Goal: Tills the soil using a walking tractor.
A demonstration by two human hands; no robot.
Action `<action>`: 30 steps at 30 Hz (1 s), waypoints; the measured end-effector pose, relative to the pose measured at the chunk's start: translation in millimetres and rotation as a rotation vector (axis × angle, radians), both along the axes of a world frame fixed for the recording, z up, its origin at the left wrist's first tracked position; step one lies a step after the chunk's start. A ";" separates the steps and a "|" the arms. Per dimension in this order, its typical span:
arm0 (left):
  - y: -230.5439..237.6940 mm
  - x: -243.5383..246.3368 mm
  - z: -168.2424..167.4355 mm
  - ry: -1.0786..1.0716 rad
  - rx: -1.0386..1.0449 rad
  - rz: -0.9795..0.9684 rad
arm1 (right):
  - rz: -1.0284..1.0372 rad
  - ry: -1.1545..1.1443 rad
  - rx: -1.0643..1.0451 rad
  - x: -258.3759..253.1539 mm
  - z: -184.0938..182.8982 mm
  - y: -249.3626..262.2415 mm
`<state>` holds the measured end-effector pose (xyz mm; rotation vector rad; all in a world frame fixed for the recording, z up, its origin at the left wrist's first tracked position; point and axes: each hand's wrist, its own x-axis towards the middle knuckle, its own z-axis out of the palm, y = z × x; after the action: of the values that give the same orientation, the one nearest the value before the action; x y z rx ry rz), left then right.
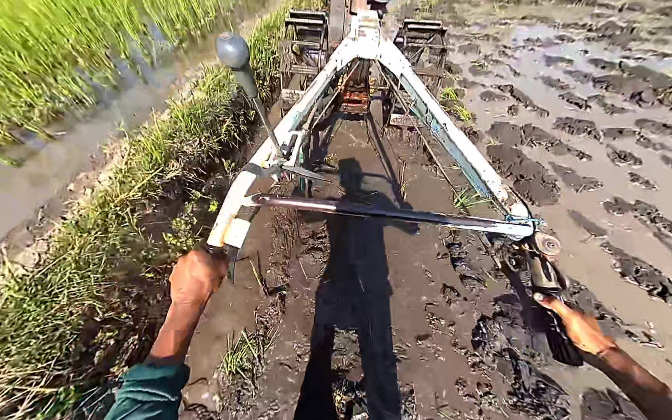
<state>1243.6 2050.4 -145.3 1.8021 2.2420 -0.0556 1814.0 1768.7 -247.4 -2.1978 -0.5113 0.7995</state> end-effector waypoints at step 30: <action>433.4 3.2 -25.1 -0.096 0.062 -0.113 | -0.096 -0.036 -0.198 -23.4 18.5 376.7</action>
<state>1246.8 2483.8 -170.4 1.9197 2.0969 0.0778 1790.5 2145.4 -228.9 -2.4029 -0.3529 0.7893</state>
